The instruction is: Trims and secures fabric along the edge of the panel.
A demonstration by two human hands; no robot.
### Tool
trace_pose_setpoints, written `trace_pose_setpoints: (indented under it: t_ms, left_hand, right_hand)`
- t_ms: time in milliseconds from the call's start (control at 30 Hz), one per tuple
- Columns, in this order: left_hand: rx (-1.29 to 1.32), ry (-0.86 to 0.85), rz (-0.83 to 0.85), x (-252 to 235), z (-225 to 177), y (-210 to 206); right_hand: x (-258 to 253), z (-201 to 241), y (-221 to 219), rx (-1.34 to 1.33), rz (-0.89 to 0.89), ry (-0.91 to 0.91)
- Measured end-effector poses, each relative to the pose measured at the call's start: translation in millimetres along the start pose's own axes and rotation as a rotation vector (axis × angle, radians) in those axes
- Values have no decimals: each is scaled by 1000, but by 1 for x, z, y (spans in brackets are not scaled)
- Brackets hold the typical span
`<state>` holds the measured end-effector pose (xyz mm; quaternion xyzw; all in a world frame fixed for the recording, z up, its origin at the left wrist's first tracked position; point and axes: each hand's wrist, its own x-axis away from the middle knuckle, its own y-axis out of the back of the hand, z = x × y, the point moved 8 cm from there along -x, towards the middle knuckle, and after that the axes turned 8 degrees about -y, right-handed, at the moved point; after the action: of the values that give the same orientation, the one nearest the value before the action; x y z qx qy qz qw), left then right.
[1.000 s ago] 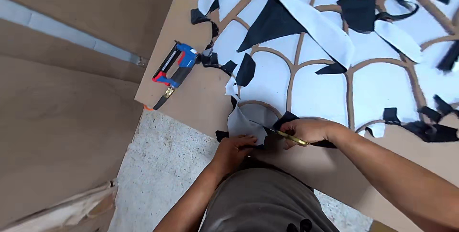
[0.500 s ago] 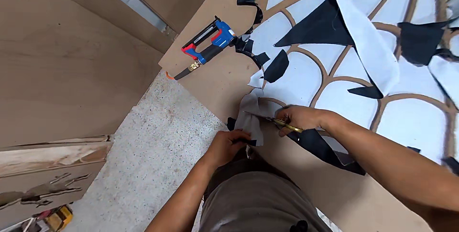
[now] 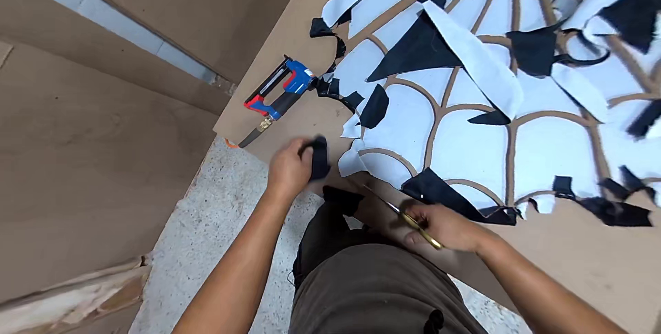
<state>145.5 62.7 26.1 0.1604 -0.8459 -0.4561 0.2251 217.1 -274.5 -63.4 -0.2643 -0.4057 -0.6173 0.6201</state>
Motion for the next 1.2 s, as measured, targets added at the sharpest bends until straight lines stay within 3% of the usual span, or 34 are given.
trace_pose_setpoints:
  t_ms: [67,167,233,333,533,767,967,1200]
  left_hand:
    - [-155,-274,-48,-27,-45,-10]
    - [-291,-748,180,-14,-93,-91]
    - [-356,-884,317,-2,-84,-139]
    - [-296,-1015,194,-2,-54,-157]
    - [-203,-1099,111,-7,-50,-142]
    - [-134,-1147,93,-11,-44,-144]
    - [-76,-1126,135,-21,-40,-136]
    - [-337,-1142,317,-13,-78,-160]
  right_hand:
    - [20,-34,-31,-236,11,-114]
    - [29,-52,-76,-535,39,-173]
    - [16,-43,-91,-648,-1,-123]
    - [-14,-15,-94,-800,-107,-30]
    - [-62,21,-77,-912,-268,-32]
    - [-61,7,-71,-697,-449,-91]
    - [-55,13,-85,-827,-417,-117]
    - [-27,20,-143,-1119,-265,-38]
